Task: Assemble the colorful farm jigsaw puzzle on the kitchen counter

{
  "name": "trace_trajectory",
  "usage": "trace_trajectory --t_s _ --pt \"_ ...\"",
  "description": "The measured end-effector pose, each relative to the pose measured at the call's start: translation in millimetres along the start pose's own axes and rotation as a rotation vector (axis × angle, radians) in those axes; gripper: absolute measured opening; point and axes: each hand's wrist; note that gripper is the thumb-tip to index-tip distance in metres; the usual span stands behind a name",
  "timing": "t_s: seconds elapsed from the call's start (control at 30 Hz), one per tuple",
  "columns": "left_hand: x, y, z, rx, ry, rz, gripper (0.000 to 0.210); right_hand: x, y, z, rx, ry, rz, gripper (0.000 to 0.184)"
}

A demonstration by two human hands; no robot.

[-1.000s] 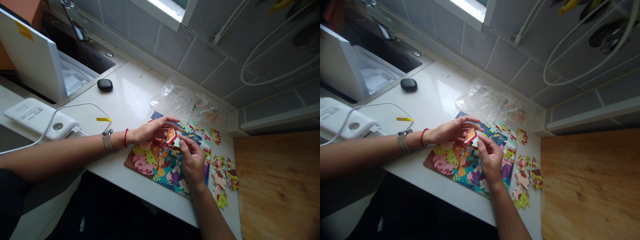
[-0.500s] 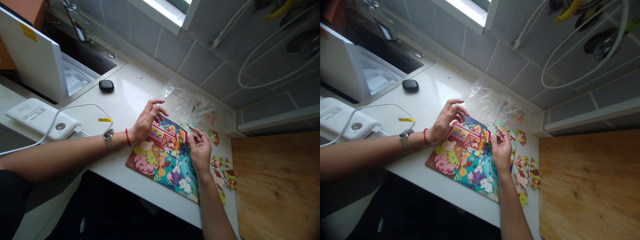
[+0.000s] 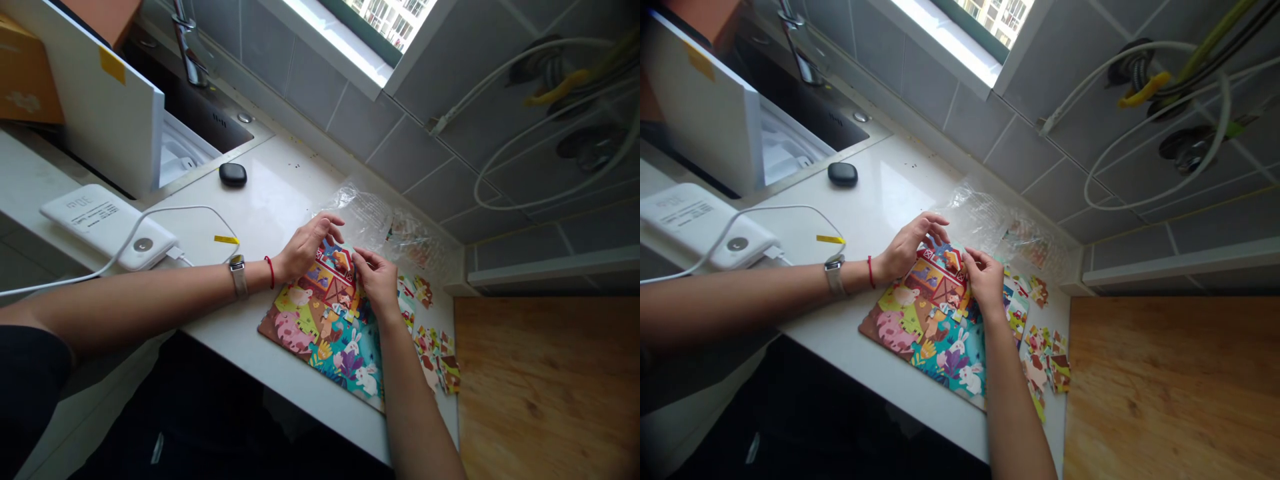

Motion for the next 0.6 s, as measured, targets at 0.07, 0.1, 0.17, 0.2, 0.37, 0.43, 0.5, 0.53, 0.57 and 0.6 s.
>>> trace_trajectory --t_s 0.07,0.1,0.17,0.2,0.37,0.43,0.5,0.53,0.57,0.6 --pt "-1.0 0.8 -0.8 0.009 0.007 0.006 0.051 5.4 5.0 2.2 -0.058 -0.071 0.017 0.048" --pt "-1.3 1.2 -1.2 0.015 0.012 0.010 0.051 7.0 5.8 3.8 -0.096 -0.114 0.033 0.047" --pt "-1.3 1.4 -1.8 0.020 0.023 0.017 0.050 8.4 5.1 6.9 -0.171 -0.189 0.064 0.043" --pt "-1.1 1.3 -2.0 0.016 0.024 0.020 0.049 8.4 4.1 8.1 -0.203 -0.216 0.074 0.041" --pt "-0.2 0.2 -2.1 -0.018 -0.007 -0.014 0.047 7.6 -0.1 10.0 -0.284 -0.277 0.075 0.035" --pt "-0.7 -0.1 -1.4 -0.007 0.005 -0.058 0.047 7.6 -0.2 10.0 -0.296 -0.284 0.077 0.034" --pt "-1.5 -0.4 -0.7 0.012 0.037 -0.098 0.045 7.6 0.1 9.9 -0.306 -0.294 0.075 0.032" --pt "-2.0 -0.6 -0.6 0.026 0.055 -0.115 0.045 7.7 0.3 9.8 -0.311 -0.300 0.076 0.032" --pt "-2.4 -0.8 -0.7 0.041 0.072 -0.128 0.045 7.8 0.5 9.7 -0.317 -0.308 0.079 0.032" --pt "-2.8 -1.0 -0.9 0.059 0.088 -0.137 0.046 8.0 0.5 9.5 -0.321 -0.318 0.082 0.032"
Point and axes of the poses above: each hand's wrist, its own y-axis towards the middle knuckle, its own x-axis out of the palm, z = x × y, and after that the axes turned 2 degrees about x, right-handed
